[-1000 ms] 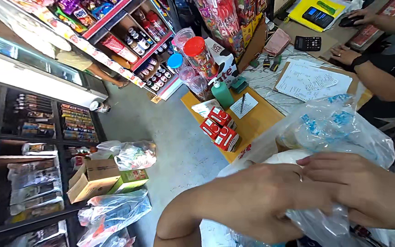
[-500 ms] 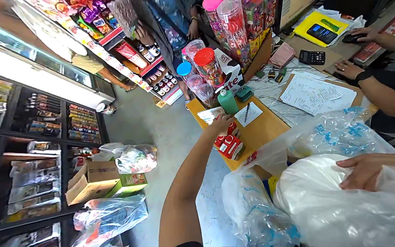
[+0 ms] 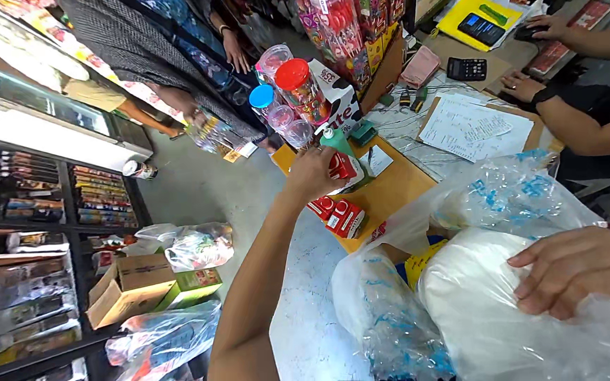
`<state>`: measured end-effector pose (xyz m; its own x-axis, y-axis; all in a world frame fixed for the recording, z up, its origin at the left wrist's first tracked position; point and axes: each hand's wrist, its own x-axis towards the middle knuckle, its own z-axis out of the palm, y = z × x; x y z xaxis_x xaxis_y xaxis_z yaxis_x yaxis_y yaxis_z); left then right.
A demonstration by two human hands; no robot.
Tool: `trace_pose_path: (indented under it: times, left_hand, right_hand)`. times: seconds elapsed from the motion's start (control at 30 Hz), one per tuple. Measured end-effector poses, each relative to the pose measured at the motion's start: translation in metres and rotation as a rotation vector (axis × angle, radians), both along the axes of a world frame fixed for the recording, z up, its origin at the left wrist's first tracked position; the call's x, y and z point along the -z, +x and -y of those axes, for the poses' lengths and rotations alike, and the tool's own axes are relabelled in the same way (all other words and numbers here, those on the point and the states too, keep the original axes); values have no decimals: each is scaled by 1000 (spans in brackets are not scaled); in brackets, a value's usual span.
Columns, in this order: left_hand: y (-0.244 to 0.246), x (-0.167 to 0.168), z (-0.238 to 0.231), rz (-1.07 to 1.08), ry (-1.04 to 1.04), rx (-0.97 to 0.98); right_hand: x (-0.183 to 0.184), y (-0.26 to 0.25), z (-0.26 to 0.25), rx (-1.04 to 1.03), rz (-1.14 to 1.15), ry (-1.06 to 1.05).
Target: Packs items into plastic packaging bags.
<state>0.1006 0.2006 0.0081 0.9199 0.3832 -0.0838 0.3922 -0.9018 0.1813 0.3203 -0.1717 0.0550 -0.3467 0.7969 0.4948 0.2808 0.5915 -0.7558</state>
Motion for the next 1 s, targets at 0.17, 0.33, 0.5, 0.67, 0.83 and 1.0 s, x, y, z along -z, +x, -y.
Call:
trace_pose_path:
  times: [0.17, 0.33, 0.5, 0.67, 0.83, 1.0]
  left_hand:
    - [-24, -100, 60, 384, -35, -72]
    - [-41, -135, 94, 513, -445, -10]
    - [-35, -121, 115, 412, -429, 50]
    - [-20, -101, 139, 178, -378, 74]
    - [9, -74, 161, -123, -309, 116]
    - [35, -16, 172, -434, -249, 174]
  right_hand:
    - [-1, 0, -4, 7, -13, 2]
    - [-21, -7, 2, 62, 68, -57]
    - [-16, 0, 13, 39, 48, -59]
    - [-1, 9, 9, 15, -29, -46]
    - [-2, 7, 3, -14, -30, -43]
    - [-3, 5, 3, -34, -51, -30]
